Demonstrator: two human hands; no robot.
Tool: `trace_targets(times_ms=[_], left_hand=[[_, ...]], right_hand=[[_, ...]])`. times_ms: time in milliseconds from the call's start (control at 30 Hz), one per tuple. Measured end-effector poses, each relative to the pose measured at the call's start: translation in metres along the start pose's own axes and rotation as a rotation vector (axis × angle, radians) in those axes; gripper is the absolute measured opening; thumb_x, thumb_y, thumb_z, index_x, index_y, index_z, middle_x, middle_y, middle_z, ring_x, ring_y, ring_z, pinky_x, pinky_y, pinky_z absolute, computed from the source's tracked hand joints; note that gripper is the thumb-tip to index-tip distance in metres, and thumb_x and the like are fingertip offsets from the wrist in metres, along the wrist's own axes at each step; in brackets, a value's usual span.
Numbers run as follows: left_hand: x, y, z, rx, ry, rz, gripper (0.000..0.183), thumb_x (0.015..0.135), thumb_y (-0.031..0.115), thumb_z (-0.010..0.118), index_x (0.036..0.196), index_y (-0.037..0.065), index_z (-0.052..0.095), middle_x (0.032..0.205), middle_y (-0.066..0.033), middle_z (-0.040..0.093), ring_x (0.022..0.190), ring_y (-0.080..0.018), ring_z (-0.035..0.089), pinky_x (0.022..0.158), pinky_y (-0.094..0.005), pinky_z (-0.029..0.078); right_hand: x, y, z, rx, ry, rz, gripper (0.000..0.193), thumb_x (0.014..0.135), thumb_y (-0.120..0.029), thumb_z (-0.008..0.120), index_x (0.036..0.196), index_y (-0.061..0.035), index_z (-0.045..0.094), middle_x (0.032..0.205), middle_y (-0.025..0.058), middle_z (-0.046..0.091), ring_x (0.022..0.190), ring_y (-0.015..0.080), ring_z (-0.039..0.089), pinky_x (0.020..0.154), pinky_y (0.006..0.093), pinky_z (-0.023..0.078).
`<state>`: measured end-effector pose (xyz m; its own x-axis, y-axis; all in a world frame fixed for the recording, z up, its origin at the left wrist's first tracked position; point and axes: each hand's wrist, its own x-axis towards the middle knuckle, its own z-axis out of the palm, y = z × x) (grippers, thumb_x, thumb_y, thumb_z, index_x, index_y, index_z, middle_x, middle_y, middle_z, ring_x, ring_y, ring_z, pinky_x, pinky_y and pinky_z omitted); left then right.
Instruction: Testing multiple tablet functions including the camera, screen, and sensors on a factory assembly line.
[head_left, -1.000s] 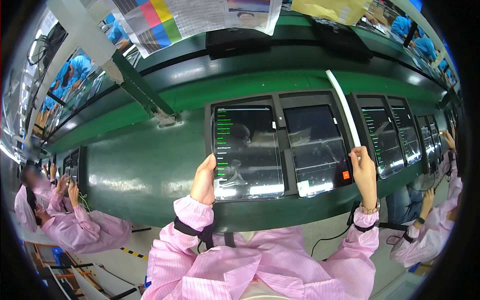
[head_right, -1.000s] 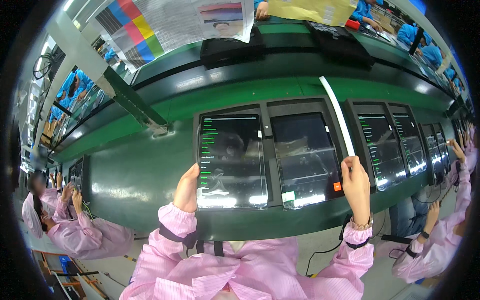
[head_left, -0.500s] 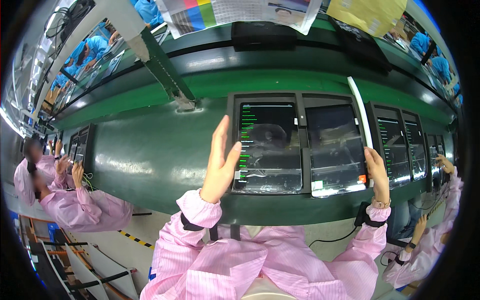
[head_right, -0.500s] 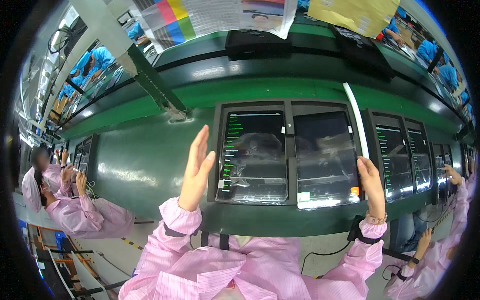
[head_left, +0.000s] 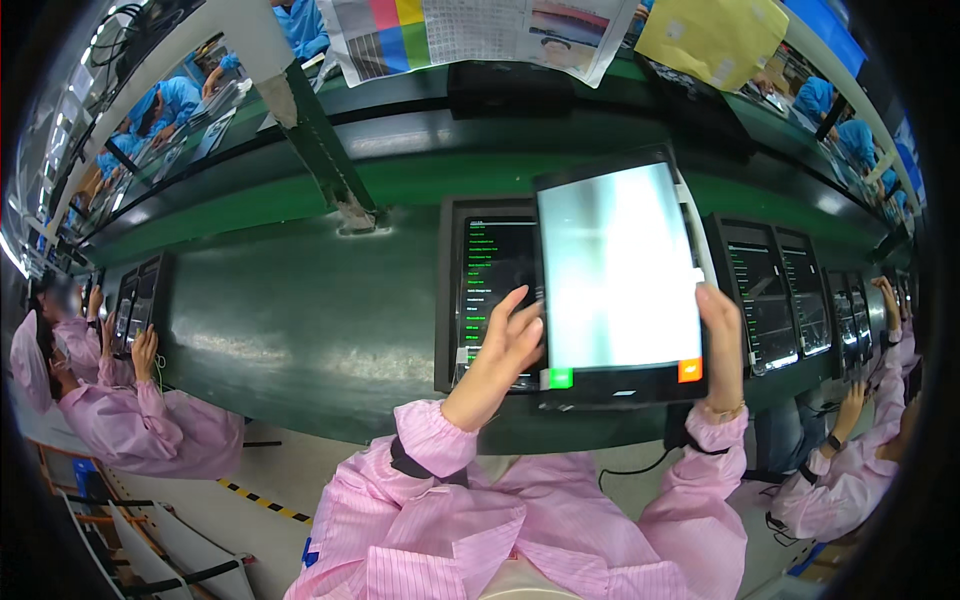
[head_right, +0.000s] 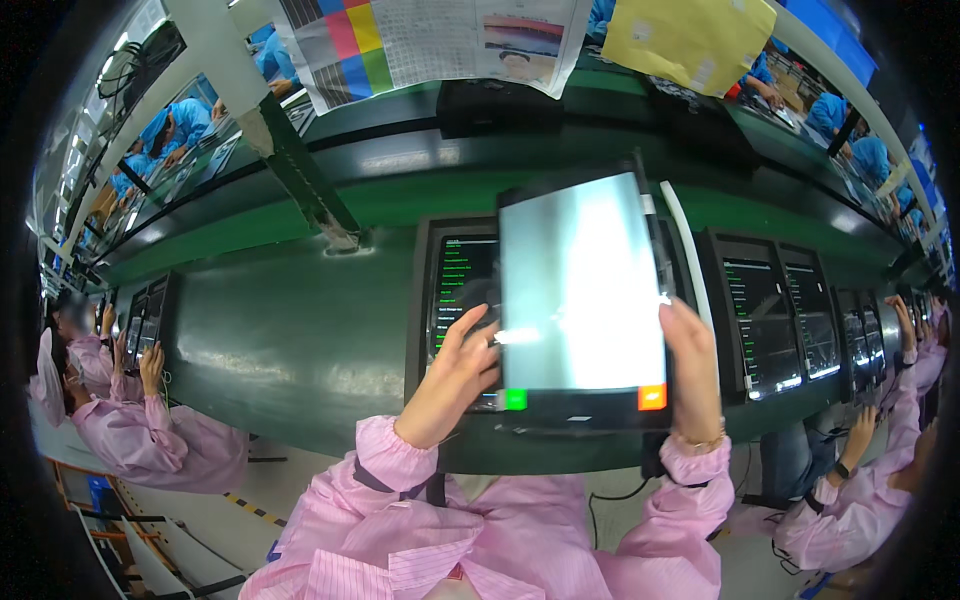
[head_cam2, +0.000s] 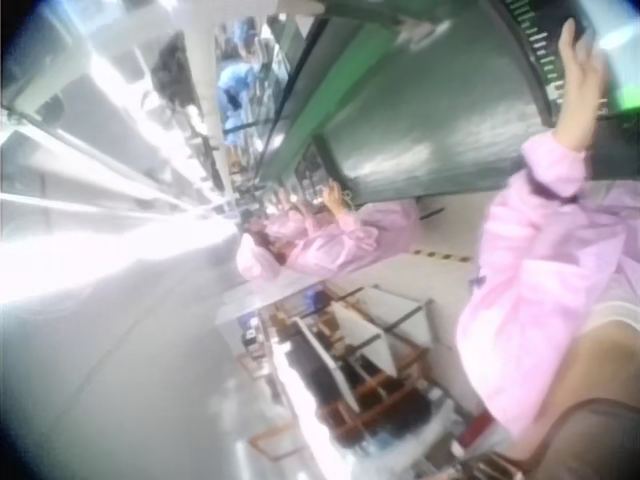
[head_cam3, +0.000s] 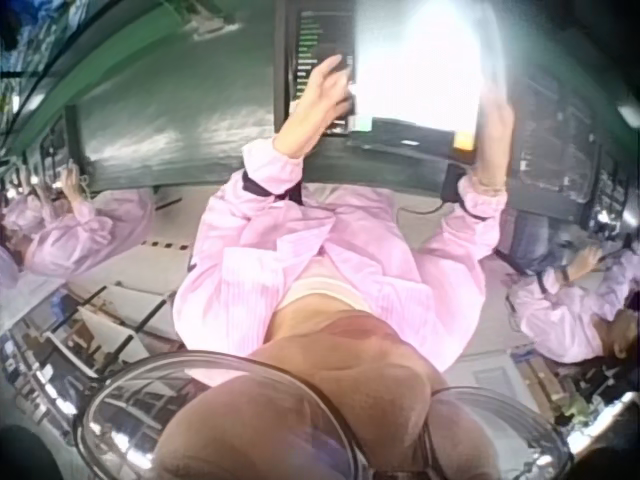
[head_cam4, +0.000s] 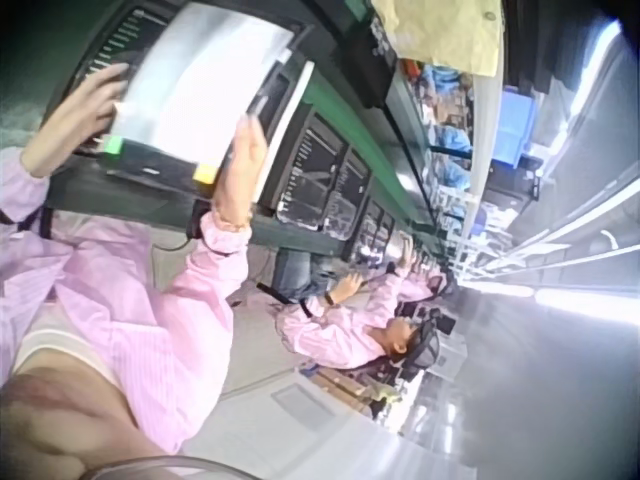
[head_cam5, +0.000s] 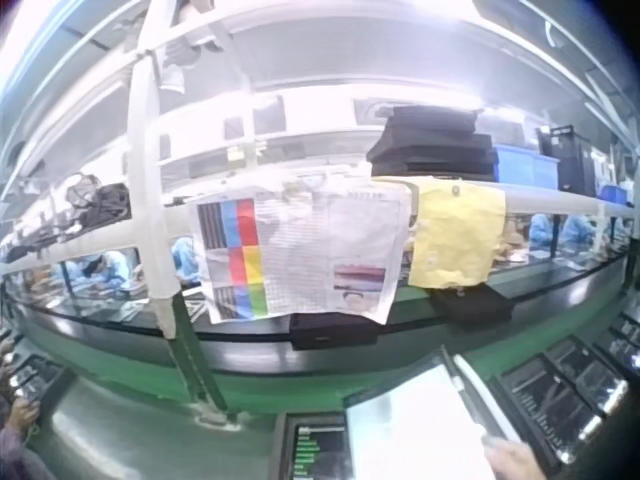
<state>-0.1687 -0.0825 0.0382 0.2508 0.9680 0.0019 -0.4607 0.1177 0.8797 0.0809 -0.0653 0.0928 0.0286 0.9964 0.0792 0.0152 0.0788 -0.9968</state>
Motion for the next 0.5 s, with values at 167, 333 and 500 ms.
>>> trace_targets(times_ms=[167, 333, 500], left_hand=[[-0.013, 0.013, -0.017, -0.205, 0.214, 0.067, 0.036, 0.096, 0.018, 0.046, 0.128, 0.002, 0.041, 0.116, -0.0059, 0.054, 0.104, -0.0129, 0.051, 0.09, -0.0277, 0.041], [-0.034, 0.022, -0.042, -0.242, 0.241, 0.123, 0.033, 0.095, 0.016, 0.048, 0.124, 0.001, 0.043, 0.112, -0.006, 0.054, 0.103, -0.0136, 0.052, 0.087, -0.027, 0.042], [-0.046, 0.022, -0.053, -0.126, 0.257, 0.128, 0.037, 0.093, 0.012, 0.05, 0.126, -0.002, 0.042, 0.118, -0.0075, 0.053, 0.108, -0.0139, 0.049, 0.093, -0.0269, 0.037]], right_hand=[[-0.006, 0.006, 0.043, 0.097, -0.281, 0.062, 0.018, 0.094, -0.016, 0.051, 0.096, 0.0012, 0.054, 0.08, -0.0042, 0.052, 0.072, 0.0015, 0.043, 0.063, 0.0188, 0.036], [0.027, -0.009, 0.07, -0.003, -0.433, -0.272, 0.051, 0.094, -0.018, 0.049, 0.139, -0.0019, 0.029, 0.104, 0.0052, 0.055, 0.083, 0.0048, 0.048, 0.07, 0.019, 0.038], [0.047, -0.033, 0.092, -0.211, -0.221, -0.573, 0.052, 0.096, -0.02, 0.048, 0.142, -0.0059, 0.029, 0.101, 0.0078, 0.058, 0.074, 0.0082, 0.052, 0.069, 0.0205, 0.041]])
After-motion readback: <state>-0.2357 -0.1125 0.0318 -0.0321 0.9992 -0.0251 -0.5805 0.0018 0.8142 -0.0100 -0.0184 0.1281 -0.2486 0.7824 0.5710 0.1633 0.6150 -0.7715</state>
